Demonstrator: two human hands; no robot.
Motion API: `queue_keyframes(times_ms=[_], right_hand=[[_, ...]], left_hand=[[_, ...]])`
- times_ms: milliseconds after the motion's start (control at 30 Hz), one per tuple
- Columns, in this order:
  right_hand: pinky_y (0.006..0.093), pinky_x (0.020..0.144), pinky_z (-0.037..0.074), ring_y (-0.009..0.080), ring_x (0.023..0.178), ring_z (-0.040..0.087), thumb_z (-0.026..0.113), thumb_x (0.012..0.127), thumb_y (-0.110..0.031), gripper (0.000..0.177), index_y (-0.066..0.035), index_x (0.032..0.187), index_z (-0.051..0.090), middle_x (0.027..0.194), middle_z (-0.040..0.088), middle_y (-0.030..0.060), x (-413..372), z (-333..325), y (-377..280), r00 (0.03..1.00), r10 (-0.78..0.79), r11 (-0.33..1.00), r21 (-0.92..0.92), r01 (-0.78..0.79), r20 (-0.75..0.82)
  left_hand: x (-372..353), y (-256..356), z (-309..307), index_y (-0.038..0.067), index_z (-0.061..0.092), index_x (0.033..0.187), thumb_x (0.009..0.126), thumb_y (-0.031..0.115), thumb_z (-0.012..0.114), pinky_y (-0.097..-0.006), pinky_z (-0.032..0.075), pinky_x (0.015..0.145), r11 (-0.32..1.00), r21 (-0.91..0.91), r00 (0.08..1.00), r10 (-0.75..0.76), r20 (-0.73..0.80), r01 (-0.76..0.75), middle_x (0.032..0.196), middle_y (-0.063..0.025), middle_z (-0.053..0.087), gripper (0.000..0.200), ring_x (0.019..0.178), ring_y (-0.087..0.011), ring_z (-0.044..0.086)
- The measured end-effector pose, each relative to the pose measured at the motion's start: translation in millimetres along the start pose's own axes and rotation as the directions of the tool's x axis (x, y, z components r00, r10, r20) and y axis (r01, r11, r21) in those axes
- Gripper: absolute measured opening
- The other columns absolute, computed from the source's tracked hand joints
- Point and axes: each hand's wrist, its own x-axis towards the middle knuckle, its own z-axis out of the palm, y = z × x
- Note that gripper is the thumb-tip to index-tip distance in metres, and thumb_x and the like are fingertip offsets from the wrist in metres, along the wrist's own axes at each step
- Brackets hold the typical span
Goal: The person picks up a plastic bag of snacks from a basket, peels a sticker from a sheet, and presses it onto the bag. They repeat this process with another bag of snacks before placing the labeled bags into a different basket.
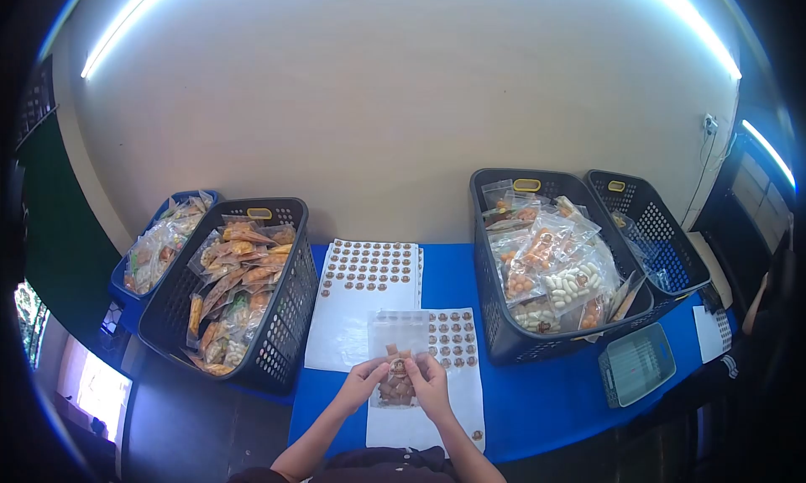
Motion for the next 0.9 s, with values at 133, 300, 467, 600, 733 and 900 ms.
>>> queue_keyframes(times_ms=[133,300,467,600,733,900], right_hand=[[0.0221,0.071,0.044,0.0079,0.082,0.056,0.056,0.085,-0.012,0.016,-0.001,0.096,0.051,0.09,0.06,0.0047,-0.1,4.7,-7.8,0.996,-0.015,0.998,0.063,0.01,0.083],[0.0248,0.077,0.045,0.011,0.091,0.055,0.057,0.082,-0.004,0.025,0.0,0.104,0.047,0.099,0.057,0.0075,-0.9,5.0,-11.0,0.98,0.0,1.0,0.03,-0.006,0.201],[0.024,0.077,0.045,0.0104,0.091,0.055,0.057,0.082,-0.005,0.025,0.001,0.105,0.047,0.098,0.057,0.007,-2.6,2.0,-12.8,0.982,0.019,0.998,0.049,-0.029,0.19],[0.0215,0.071,0.045,0.008,0.081,0.057,0.058,0.082,-0.005,0.018,0.001,0.098,0.052,0.087,0.06,0.0045,-4.1,1.9,-22.5,0.99,0.049,0.999,-0.028,-0.046,0.134],[0.0195,0.064,0.045,0.0062,0.072,0.057,0.057,0.083,-0.007,0.011,0.001,0.091,0.056,0.08,0.061,0.003,-0.5,5.1,-11.9,0.998,-0.053,0.999,-0.002,0.054,0.026],[0.0186,0.06,0.044,0.006,0.069,0.056,0.056,0.085,-0.01,0.012,0.001,0.089,0.057,0.08,0.061,0.0032,-1.0,10.3,-10.4,0.998,-0.05,0.998,0.043,0.051,-0.031]], left_hand=[[1.9,-4.3,-4.4,-0.003,0.058,0.103,0.086,0.022,0.056,-0.0216,0.047,0.068,0.996,0.094,1.0,0.008,-0.022,-0.006,0.086,-0.0046,0.062,0.03,0.076,-0.0074,0.057],[-0.5,-1.6,3.8,-0.004,0.058,0.101,0.086,0.02,0.056,-0.0203,0.048,0.062,0.997,-0.065,0.987,0.037,-0.154,-0.047,0.083,-0.0046,0.062,0.029,0.071,-0.0068,0.057],[0.1,0.6,6.8,-0.004,0.058,0.101,0.086,0.021,0.057,-0.0199,0.048,0.06,0.988,-0.143,0.987,0.029,-0.157,-0.052,0.084,-0.0053,0.062,0.029,0.072,-0.007,0.057],[2.2,4.0,0.7,-0.003,0.056,0.103,0.084,0.022,0.059,-0.0206,0.048,0.064,0.993,-0.115,0.997,-0.02,-0.078,0.011,0.085,-0.0051,0.062,0.031,0.074,-0.0072,0.058],[-3.5,8.8,3.3,-0.002,0.054,0.108,0.082,0.019,0.061,-0.0214,0.048,0.069,1.0,0.023,1.0,0.013,0.011,-0.013,0.09,-0.0055,0.061,0.034,0.079,-0.0077,0.057],[-4.6,5.4,-2.4,-0.002,0.052,0.111,0.081,0.016,0.062,-0.0217,0.047,0.072,1.0,0.017,0.999,0.005,0.051,-0.006,0.096,-0.0062,0.06,0.035,0.083,-0.0082,0.057]])
